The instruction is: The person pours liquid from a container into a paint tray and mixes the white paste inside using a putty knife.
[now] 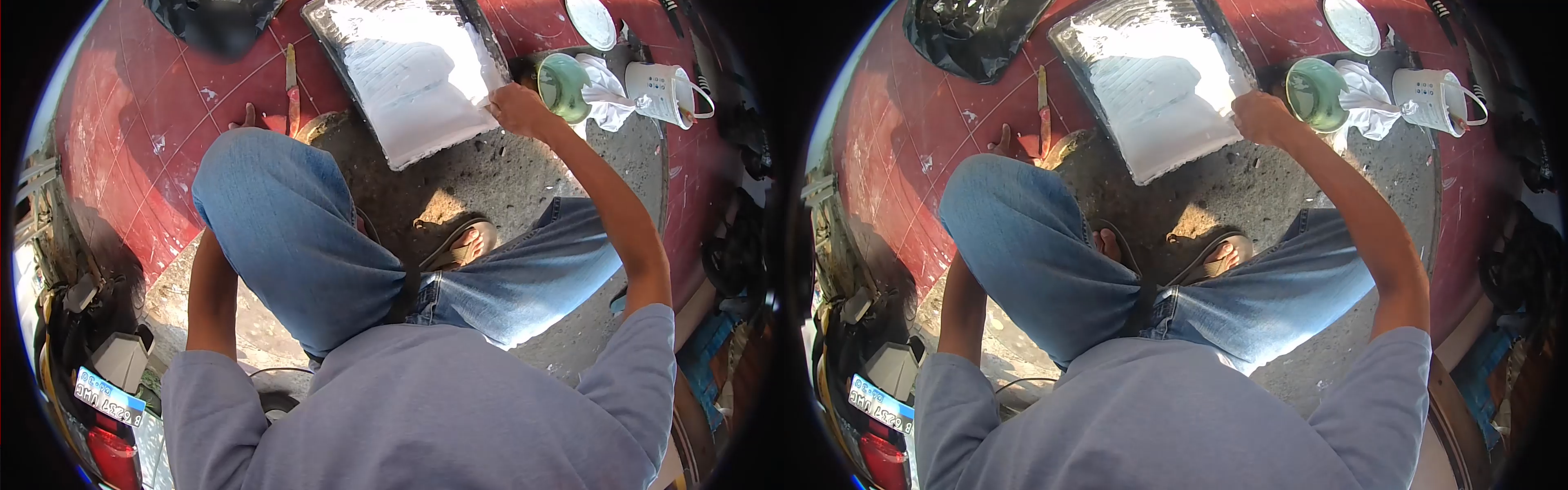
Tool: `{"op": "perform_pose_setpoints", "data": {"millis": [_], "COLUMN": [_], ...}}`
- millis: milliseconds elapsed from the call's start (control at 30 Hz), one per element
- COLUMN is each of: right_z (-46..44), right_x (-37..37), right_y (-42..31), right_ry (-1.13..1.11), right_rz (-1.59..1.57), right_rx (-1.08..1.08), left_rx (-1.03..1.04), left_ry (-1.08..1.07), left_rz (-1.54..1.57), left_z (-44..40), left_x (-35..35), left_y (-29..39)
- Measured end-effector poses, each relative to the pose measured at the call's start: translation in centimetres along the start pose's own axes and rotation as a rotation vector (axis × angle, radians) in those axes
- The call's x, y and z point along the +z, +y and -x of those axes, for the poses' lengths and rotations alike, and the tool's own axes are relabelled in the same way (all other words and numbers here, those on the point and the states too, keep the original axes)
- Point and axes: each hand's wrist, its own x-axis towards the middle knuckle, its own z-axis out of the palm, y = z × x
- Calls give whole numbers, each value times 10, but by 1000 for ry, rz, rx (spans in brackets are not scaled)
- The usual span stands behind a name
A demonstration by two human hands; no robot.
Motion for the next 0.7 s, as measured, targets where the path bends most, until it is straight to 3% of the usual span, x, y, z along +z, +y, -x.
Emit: {"op": "perform_pose_setpoints", "data": {"millis": [100, 200, 333, 500, 633, 700], "right_z": [-9, -6, 2, 0, 8, 5], "right_x": [-13, -23, -10, -7, -5, -4], "right_y": [3, 11, -1, 4, -12, -8], "right_ry": [55, 62, -12, 204, -40, 89], "right_rz": [-70, 76, -27, 4, 9, -25], "right_rx": [104, 134, -41, 72, 1, -74], "left_rx": [36, 98, 149, 225, 211, 226], "left_ry": [-9, 44, 145, 240, 237, 239], "left_rz": [76, 59, 1, -37, -35, -22], "left_z": [29, 48, 46, 45, 53, 47], "left_x": [-37, -52, -44, -39, -44, -42], "left_y": [13, 16, 16, 15, 17, 14]}}
